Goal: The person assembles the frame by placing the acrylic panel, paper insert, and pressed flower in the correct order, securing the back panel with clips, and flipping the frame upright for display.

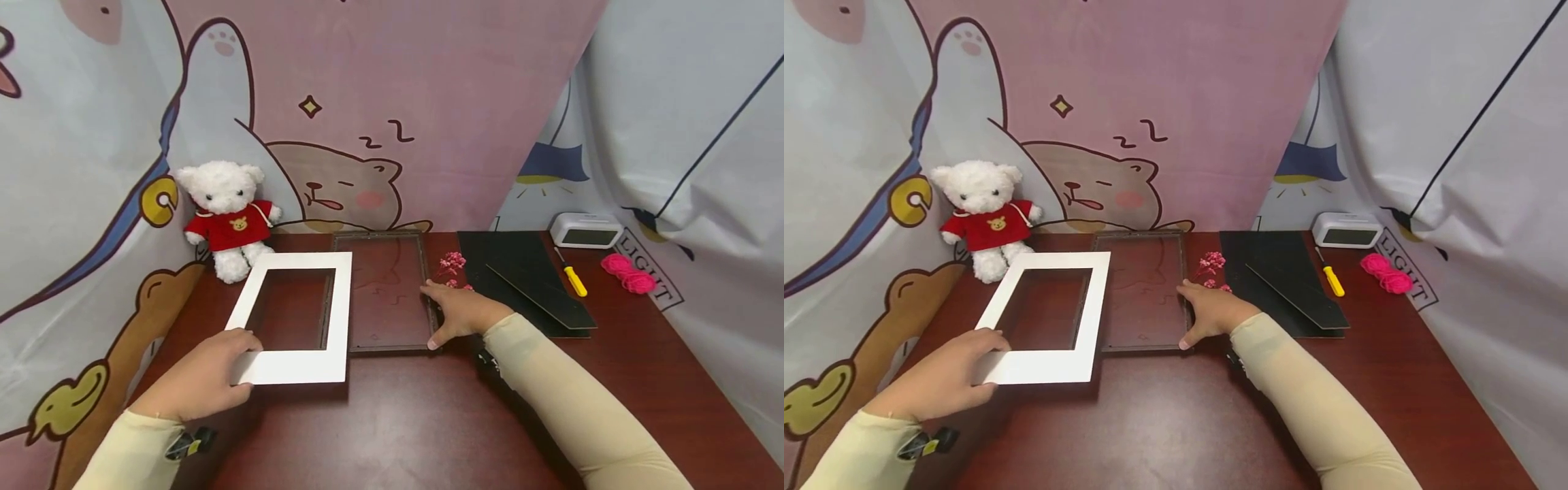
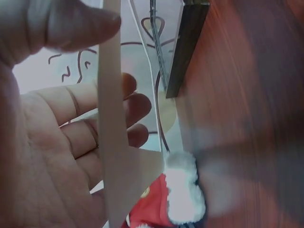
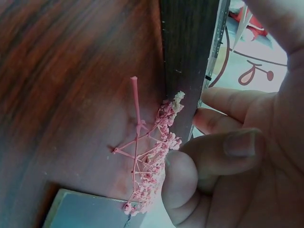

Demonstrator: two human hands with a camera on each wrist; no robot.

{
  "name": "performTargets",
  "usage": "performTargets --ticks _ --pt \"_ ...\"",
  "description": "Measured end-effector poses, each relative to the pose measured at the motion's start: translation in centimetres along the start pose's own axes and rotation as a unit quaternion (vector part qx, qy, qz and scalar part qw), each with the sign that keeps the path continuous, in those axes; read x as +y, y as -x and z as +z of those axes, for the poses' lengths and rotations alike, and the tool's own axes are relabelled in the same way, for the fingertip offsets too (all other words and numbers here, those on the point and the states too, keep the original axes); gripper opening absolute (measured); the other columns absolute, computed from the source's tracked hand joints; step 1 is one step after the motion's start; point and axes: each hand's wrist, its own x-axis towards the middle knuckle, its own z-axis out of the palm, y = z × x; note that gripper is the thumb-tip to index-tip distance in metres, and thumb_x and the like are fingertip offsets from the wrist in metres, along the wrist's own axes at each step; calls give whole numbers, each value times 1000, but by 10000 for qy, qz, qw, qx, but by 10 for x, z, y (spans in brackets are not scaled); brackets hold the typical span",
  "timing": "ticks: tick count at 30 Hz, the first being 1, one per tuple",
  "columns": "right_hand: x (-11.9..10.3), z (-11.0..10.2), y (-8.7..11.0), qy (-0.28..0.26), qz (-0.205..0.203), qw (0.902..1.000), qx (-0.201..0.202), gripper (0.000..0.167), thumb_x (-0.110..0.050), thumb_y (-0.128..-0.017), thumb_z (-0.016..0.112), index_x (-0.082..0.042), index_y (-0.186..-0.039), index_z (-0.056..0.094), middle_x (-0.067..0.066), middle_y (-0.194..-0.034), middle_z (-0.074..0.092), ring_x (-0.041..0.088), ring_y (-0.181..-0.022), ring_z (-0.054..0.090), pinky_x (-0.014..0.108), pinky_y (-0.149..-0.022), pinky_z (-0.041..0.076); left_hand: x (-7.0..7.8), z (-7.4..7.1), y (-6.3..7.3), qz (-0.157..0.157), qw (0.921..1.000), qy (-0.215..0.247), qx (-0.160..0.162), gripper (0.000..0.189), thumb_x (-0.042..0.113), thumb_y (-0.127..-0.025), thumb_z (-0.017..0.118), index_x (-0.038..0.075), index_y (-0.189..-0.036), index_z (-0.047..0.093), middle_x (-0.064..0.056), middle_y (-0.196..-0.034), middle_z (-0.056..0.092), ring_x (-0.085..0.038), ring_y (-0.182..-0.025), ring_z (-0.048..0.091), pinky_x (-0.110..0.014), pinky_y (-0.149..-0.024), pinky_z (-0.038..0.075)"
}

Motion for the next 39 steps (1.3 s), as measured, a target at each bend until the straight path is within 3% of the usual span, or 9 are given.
performTargets --ticks 6,12,18,23,27,33,39 --pt "0 1 -1 -20 40 10000 5 122 -43 -72 98 -14 -168 29 9 -177 19 34 -159 29 59 -124 32 -8 -3 18 -14 9997 -96 208 42 15 -70 89 19 -106 69 10 -100 64 -6 -87 55 -33 -74 54" --pt "0 1 -1 -36 67 10000 0 122 -43 -71 98 -14 -168 29 10 -176 20 33 -160 28 60 -124 31 -16 -7 33 -322 9992 -155 176 40 15 -70 89 19 -105 70 10 -102 64 -7 -88 57 -31 -73 55" --pt "-1 -1 0 -52 81 10000 -12 122 -43 -71 98 -14 -168 29 9 -176 21 33 -160 28 60 -124 30 -24 -5 49 -298 9987 -209 346 44 15 -66 91 19 -104 70 11 -103 64 -6 -89 57 -29 -72 53" --pt "-3 -1 1 -36 83 10000 -19 123 -43 -72 98 -14 -168 28 10 -176 21 34 -160 28 61 -123 31 -30 -2 63 -597 9977 -233 238 46 15 -66 89 18 -107 71 1 -114 66 -15 -95 61 -28 -70 52" --pt "-3 -1 1 -53 68 10000 -23 123 -43 -72 98 -14 -168 28 10 -176 20 33 -160 28 60 -124 31 -36 2 72 -703 9968 -181 336 48 14 -63 89 17 -108 72 -7 -121 65 -23 -100 63 -28 -71 51" --pt "-1 0 1 2 72 10000 14 123 -44 -71 98 -14 -168 29 10 -176 21 34 -159 30 61 -123 32 -44 7 75 -872 9955 -218 297 47 14 -63 87 17 -107 72 -18 -127 64 -32 -104 66 -34 -74 53" --pt "0 0 1 -18 33 10000 23 123 -44 -71 98 -13 -168 29 10 -176 21 34 -159 30 60 -123 32 -55 9 72 -1154 9931 -211 -1 46 16 -64 86 16 -108 72 -28 -132 61 -45 -111 65 -48 -78 54"
